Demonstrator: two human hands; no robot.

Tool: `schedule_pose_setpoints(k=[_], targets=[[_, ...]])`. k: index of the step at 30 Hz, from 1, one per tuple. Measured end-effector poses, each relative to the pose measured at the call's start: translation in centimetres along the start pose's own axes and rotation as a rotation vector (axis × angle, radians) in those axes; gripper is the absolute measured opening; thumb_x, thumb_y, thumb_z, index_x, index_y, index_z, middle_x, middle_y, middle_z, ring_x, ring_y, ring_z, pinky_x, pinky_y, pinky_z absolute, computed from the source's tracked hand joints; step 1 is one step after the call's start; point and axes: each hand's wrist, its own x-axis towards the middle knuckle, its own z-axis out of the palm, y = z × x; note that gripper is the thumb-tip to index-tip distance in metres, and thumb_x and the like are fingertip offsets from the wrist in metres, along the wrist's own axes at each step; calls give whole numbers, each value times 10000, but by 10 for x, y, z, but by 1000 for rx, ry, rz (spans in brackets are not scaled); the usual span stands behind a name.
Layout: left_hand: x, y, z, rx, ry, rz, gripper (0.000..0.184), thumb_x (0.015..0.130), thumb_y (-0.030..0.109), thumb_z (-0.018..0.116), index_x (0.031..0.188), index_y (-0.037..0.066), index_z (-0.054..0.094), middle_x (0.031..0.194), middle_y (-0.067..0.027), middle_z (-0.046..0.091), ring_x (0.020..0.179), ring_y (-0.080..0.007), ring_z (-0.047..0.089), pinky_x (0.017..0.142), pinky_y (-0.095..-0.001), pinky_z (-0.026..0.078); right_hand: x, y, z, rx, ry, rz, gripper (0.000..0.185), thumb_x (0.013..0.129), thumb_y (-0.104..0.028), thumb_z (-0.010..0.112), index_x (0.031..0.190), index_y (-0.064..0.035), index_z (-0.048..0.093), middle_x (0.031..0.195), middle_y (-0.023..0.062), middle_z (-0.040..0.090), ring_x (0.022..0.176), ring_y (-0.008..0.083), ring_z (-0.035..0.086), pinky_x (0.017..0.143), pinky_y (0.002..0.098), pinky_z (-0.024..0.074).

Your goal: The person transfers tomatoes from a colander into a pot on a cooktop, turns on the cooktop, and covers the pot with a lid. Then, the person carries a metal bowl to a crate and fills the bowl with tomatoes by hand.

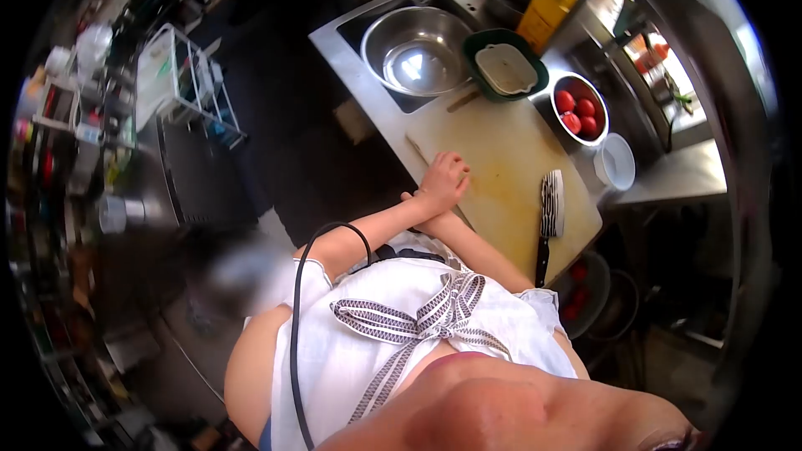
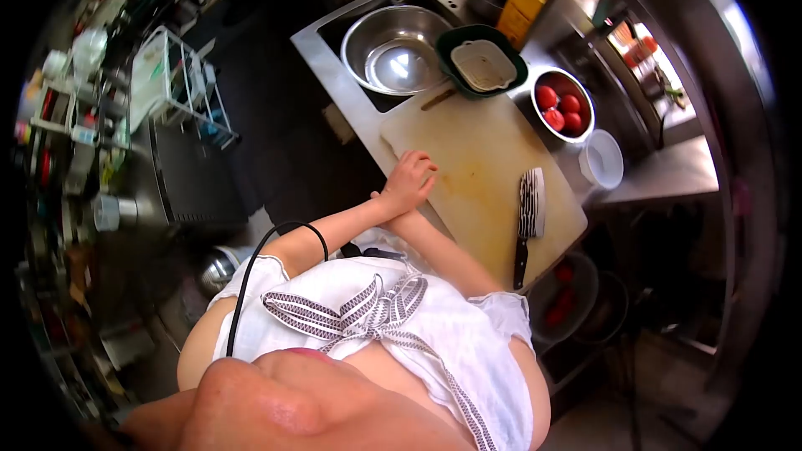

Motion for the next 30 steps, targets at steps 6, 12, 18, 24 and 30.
schedule_pose_setpoints(k=[6,12,18,24,30], targets=[[17,-7,17,-20,-86,63,166,693,92,594,828,1,564,951,-161,502,922,-317,474,813,-379,402,-2,21,10,-22,-176,42,420,787,-274,492,1170,-104,480,1231,138,447,1152,329,384,991,465,226],[11,-6,13,26,-95,-12,163,692,81,592,832,4,558,958,-160,499,911,-319,476,812,-379,399,-5,15,14,-50,115,-35,378,780,-315,469,1079,-90,524,1046,141,565,1084,322,457,926,467,315],[19,-8,-20,-49,5,-2,155,701,92,587,833,16,561,965,-158,507,938,-319,474,811,-380,399,43,-15,-28,64,-357,-73,338,775,-302,468,1043,-108,539,989,109,571,935,306,522,799,383,411],[11,-118,-97,186,246,-240,103,735,96,583,795,14,571,920,-123,533,895,-300,498,774,-369,413,133,-23,-2,105,-63,-411,233,764,-276,486,911,-123,582,982,66,573,946,245,519,819,351,390],[57,-198,-202,68,341,-151,89,744,84,589,790,9,580,896,-123,549,861,-288,518,754,-350,417,298,-109,18,-100,-197,-511,244,779,-339,487,870,-126,564,868,72,583,844,262,566,682,394,434]])
